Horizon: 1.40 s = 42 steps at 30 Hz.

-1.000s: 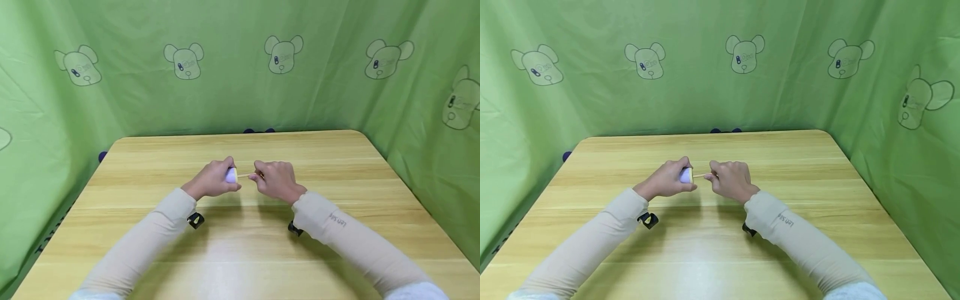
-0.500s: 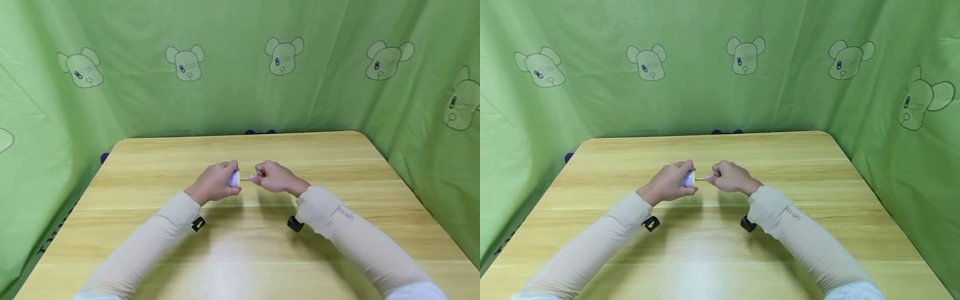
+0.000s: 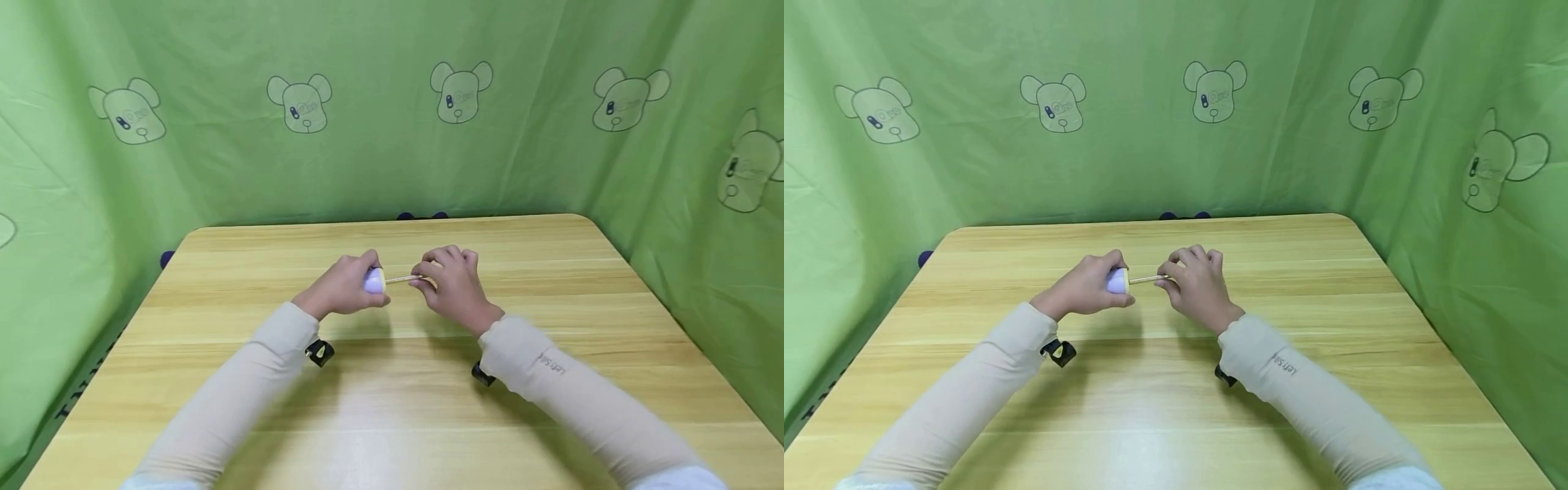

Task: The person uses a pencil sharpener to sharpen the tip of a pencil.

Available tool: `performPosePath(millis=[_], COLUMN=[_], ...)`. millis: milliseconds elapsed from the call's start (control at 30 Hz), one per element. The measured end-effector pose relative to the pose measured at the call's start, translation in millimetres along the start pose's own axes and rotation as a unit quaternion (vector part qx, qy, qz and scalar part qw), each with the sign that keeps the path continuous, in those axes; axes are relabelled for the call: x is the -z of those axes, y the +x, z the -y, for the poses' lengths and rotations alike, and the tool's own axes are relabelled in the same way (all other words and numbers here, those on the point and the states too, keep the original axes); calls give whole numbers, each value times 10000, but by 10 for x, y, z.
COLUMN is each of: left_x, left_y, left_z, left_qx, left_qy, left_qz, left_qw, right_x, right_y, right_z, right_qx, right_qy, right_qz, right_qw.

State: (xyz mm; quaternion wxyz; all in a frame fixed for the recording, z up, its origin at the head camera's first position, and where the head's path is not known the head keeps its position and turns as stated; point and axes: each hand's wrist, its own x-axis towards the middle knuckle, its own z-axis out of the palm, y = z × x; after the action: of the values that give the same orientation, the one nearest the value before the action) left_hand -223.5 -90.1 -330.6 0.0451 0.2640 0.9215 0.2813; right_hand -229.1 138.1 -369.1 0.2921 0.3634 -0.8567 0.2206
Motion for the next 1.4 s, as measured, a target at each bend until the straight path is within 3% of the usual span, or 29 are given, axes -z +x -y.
performPosePath(millis=[67,167,467,600,933,1200,1400], left_x=[20,47,111,116,117,147,152], left_y=[4,5,-14,-19,-21,-27,-30], left_z=[-15,-40,-97,-99,-94,-63,-54], left_qx=[54,121,150,140,124,17,52], left_qy=[-116,-284,-477,-502,-498,-373,-393], left_qz=[27,93,182,234,347,431,435], left_qw=[9999,9995,9986,9984,9981,9984,9983], right_x=[-54,-111,-166,-174,-169,-175,-217], right_y=[-32,-59,-61,-76,-89,-142,-137], right_z=[-21,-39,-26,-22,-50,-60,-54], right_qx=[367,720,980,1054,1273,1499,1333], right_qy=[-401,-649,-956,-1020,-1101,-739,-793], right_qz=[-603,-1196,-2270,-2393,-2270,-1752,-2172], right_qw=[9967,9881,9642,9598,9592,9702,9637])
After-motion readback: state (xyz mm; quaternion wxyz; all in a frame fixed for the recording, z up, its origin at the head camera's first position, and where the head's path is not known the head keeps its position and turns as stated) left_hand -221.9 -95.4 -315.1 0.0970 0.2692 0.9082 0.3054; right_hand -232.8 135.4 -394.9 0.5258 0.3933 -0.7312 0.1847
